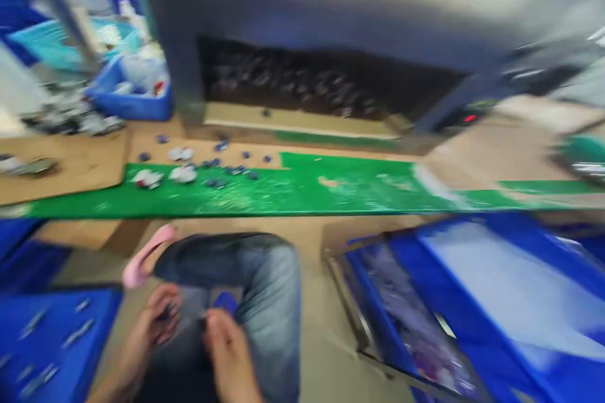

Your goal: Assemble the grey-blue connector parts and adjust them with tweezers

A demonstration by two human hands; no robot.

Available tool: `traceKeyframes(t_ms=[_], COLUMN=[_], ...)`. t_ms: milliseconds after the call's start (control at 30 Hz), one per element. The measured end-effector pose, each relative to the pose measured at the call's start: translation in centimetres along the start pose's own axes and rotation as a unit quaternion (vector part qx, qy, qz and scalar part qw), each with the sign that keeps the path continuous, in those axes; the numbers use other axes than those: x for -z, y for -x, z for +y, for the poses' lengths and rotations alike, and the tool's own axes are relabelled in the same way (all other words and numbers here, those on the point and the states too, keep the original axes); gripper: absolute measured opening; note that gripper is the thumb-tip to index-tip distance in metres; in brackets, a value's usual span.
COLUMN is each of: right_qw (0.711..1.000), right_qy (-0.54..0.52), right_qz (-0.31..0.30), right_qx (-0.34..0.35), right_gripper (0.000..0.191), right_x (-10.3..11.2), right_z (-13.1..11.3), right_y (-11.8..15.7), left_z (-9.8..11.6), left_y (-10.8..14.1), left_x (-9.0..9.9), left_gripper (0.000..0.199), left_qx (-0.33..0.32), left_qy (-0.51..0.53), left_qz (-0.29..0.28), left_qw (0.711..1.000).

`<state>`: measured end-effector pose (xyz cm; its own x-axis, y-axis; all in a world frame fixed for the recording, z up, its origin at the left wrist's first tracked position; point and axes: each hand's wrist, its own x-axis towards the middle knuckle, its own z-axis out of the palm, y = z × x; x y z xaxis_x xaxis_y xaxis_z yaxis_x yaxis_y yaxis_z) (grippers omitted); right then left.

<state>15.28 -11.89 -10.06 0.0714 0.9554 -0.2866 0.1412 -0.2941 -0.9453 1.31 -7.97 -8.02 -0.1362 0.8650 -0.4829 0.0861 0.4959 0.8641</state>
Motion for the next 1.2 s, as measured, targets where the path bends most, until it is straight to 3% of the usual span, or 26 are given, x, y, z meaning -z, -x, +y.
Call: traceKeyframes(t_ms=[33,100,200,300,500,700,900,1200], right_qw=[1.0,0.999,0.982,0.957,0.922,0.922,0.915,0.922], right_qy=[-0.002,0.025,0.1,0.146,0.185,0.163,0.146,0.17], right_qz=[-0.022,-0.029,-0.042,-0.037,-0.026,0.009,-0.005,0.001], right_qx=[-0.006,0.026,0.153,0.25,0.338,0.35,0.377,0.347], right_gripper=[0.046,0.045,0.033,0.026,0.018,0.015,0.016,0.013], right_x=[-0.7,-1.4,-1.1,-0.8,-1.0,-0.6,-0.2,-0.6], right_z=[-0.2,-1.0,-2.7,-4.4,-5.2,-4.7,-4.9,-5.6], right_y=[-0.3,-1.2,-2.4,-2.6,-2.4,-2.1,-2.0,-1.3], left_z=[-0.2,0.0,1.3,2.5,3.3,3.6,3.8,3.5], left_y=[0.3,0.6,0.7,1.2,2.2,2.8,3.1,2.9], left_x=[1.0,2.5,3.5,3.9,4.2,3.9,3.7,3.5], left_gripper=[0.017,0.014,0.023,0.021,0.013,0.014,0.011,0.01], left_qx=[0.011,-0.049,-0.1,-0.092,-0.054,-0.038,-0.042,-0.07], left_qy=[0.024,0.158,0.223,0.264,0.346,0.372,0.39,0.38], left_qz=[0.013,-0.037,-0.066,-0.073,-0.098,-0.142,-0.164,-0.163], left_qw=[1.0,0.986,0.967,0.957,0.932,0.917,0.905,0.908])
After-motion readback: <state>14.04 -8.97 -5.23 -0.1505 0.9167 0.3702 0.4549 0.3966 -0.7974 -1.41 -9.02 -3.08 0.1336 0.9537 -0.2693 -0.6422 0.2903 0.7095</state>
